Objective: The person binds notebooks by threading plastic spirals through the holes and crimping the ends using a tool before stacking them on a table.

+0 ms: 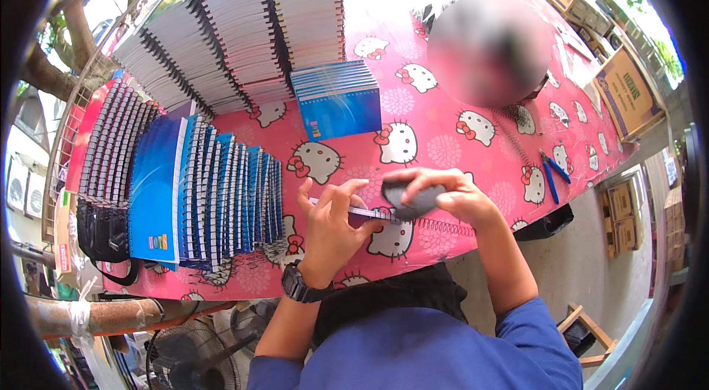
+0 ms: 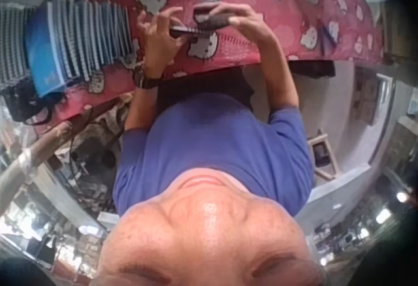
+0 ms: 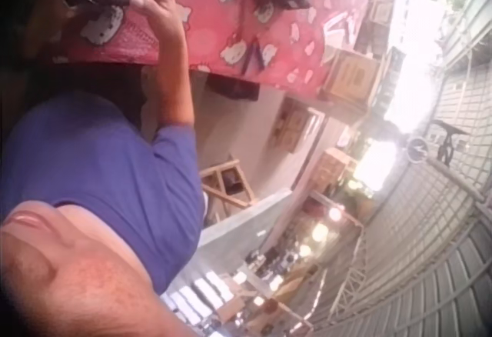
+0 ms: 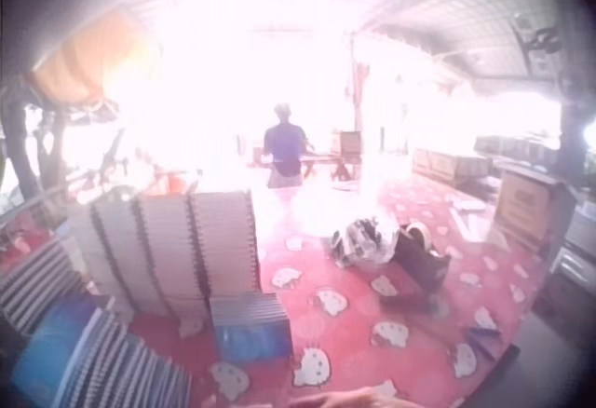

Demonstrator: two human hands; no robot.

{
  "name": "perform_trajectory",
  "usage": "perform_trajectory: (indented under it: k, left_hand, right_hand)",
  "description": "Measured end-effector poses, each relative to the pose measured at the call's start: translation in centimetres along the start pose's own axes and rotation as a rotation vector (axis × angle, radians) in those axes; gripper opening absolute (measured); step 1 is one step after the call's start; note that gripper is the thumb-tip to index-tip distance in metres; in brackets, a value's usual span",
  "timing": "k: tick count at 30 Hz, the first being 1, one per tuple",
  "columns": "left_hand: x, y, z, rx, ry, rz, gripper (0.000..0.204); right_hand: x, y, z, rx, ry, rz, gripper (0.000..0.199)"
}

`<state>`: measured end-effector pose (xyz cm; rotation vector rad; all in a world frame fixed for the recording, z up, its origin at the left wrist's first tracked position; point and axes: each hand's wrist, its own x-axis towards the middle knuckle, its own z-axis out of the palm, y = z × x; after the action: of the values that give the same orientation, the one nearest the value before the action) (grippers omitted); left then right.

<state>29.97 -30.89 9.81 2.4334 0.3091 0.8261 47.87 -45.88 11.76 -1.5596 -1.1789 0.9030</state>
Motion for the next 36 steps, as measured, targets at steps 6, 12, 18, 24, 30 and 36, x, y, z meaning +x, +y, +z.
perform_trajectory:
  k: [6, 12, 18, 24, 30, 36]
  left_hand:
    - [0.4, -0.3, 0.8, -0.207, 0.258, -0.067, 0.084]
    - [-1.2, -3.3, 1.7, -0.755, 0.009, -0.405, 0.069]
    - [-1.6, -4.1, 2.0, -0.827, -0.102, -0.462, 0.046]
    - [-1.4, -3.7, 1.6, -0.812, -0.128, -0.478, 0.044]
    - [-1.2, -3.7, 1.5, -0.736, -0.07, -0.4, 0.049]
    - [-1.9, -4.3, 1.9, -0.78, -0.124, -0.433, 0.042]
  right_hand:
    - [-0.2, 0.8, -0.1, 0.398, -0.046, -0.058, 0.036]
    - [1.0, 0.0, 0.4, 0.058, 0.058, -0.004, 0.036]
    - [1.9, 0.2, 0.3, -0.082, 0.073, 0.048, 0.041]
    - [2.0, 0.3, 0.7, 0.457, -0.175, -0.042, 0.036]
    - [3.7, -0.3, 1.3, -0.037, -0.036, 0.137, 0.035]
    - [3.2, 0.0, 2.5, 0.398, -0.112, -0.071, 0.042]
